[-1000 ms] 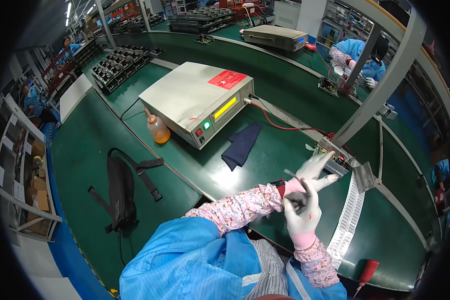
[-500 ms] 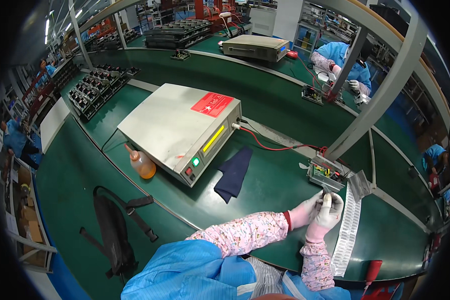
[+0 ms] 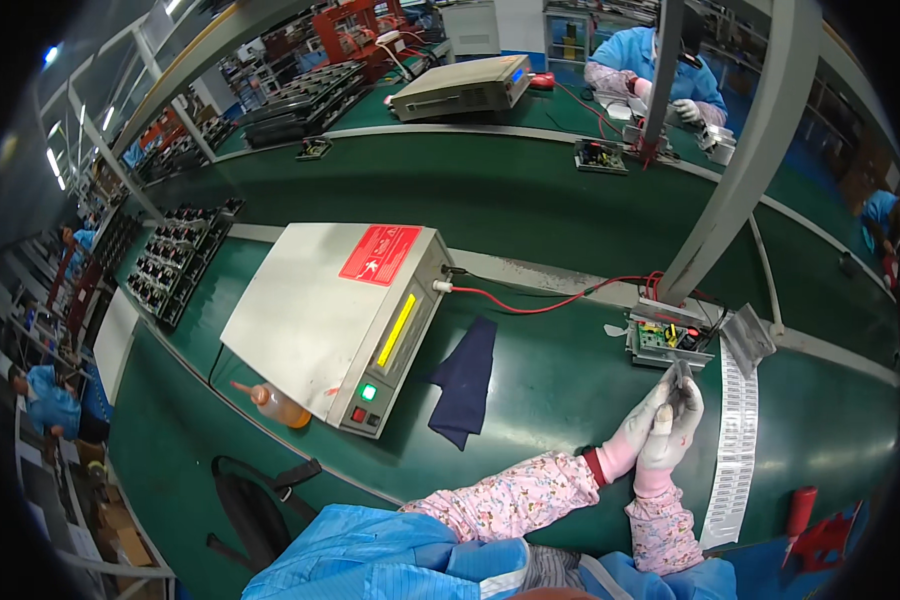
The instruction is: Assembling printed circuit boards into plastic housings and applying adhesive from a bottle.
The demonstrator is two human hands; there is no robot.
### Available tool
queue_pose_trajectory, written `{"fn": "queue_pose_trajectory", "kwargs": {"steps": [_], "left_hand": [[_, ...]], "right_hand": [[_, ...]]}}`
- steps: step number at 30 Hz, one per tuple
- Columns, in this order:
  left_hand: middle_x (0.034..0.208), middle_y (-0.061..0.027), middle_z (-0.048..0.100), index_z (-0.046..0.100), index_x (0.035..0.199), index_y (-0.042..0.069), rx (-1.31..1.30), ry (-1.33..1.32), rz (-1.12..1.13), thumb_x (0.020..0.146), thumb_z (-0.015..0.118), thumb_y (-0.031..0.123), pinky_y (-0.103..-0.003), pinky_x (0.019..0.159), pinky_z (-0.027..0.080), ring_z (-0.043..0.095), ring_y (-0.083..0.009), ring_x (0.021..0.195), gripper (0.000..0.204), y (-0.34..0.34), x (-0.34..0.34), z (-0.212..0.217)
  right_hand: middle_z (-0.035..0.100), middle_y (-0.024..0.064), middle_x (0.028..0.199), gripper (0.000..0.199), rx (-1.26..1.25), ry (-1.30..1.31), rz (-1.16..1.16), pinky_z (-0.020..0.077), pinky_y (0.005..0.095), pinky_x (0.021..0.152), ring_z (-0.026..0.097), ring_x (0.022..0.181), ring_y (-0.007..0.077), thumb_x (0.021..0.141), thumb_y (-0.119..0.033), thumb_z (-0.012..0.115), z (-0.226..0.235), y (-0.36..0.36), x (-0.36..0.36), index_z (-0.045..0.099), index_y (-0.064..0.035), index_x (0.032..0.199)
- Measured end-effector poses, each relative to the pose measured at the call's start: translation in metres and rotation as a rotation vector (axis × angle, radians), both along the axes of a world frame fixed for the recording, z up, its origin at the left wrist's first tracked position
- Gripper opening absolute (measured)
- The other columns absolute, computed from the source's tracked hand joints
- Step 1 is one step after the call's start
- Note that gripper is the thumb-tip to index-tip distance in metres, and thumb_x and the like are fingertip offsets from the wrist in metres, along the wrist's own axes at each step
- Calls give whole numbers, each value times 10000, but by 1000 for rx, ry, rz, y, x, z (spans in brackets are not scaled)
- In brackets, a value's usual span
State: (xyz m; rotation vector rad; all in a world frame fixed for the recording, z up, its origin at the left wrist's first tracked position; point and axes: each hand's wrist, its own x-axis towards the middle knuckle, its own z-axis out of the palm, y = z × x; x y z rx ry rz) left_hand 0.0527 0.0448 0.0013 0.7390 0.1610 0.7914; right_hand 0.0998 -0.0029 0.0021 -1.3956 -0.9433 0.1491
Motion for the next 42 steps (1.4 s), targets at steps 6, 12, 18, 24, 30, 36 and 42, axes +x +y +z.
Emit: {"fn": "queue_pose_trajectory", "kwargs": {"steps": [6,12,18,24,30,36,42], "left_hand": [[1657,-97,271,209,1608,19,144,31,-34,1125,335,322,-291,1211,244,299,-191,1491,585,4,-7,5],[1640,-109,304,247,1592,4,-3,-44,-39,1120,347,295,-300,1208,257,321,-202,1481,564,2,-5,-8],[1625,-124,330,268,1580,-4,-222,-237,-171,1113,366,255,-298,1216,246,345,-214,1471,543,-19,4,-24],[1629,-127,317,254,1582,-7,-364,-269,-636,1107,370,274,-299,1217,235,336,-214,1473,564,-18,-16,-50],[1633,-131,304,240,1584,-11,-418,-272,-885,1102,373,293,-301,1219,225,328,-215,1475,586,-14,-13,-59],[1637,-134,292,226,1586,-14,-398,-273,-828,1096,377,312,-302,1220,214,319,-215,1478,608,-16,-23,-60],[1641,-137,279,212,1588,-17,-310,-281,-561,1090,380,330,-304,1221,203,310,-215,1480,631,-28,-12,-48]], "right_hand": [[325,233,1600,688,70,47,128,311,426,1186,391,1445,356,1050,-386,452,6,9,-2,228,-21,1588],[266,246,1631,770,105,-30,273,293,440,1203,334,1486,369,1053,-467,402,7,11,-9,120,-31,1621],[235,232,1650,786,-92,-62,200,296,409,1207,333,1489,352,1028,-397,467,-15,-3,-9,119,-21,1624],[320,194,1627,805,113,117,356,331,367,1179,405,1443,294,913,-123,579,0,10,-18,197,-3,1611],[579,161,1434,722,93,-197,214,392,378,1100,543,1302,331,992,-329,547,26,2,-12,284,13,1570],[585,181,1407,766,44,-260,197,397,408,1084,571,1228,359,988,-416,548,19,7,-14,294,17,1567],[579,222,1388,791,-41,-194,186,401,429,1078,560,1228,377,961,-406,549,31,-2,-16,286,28,1568]]}}
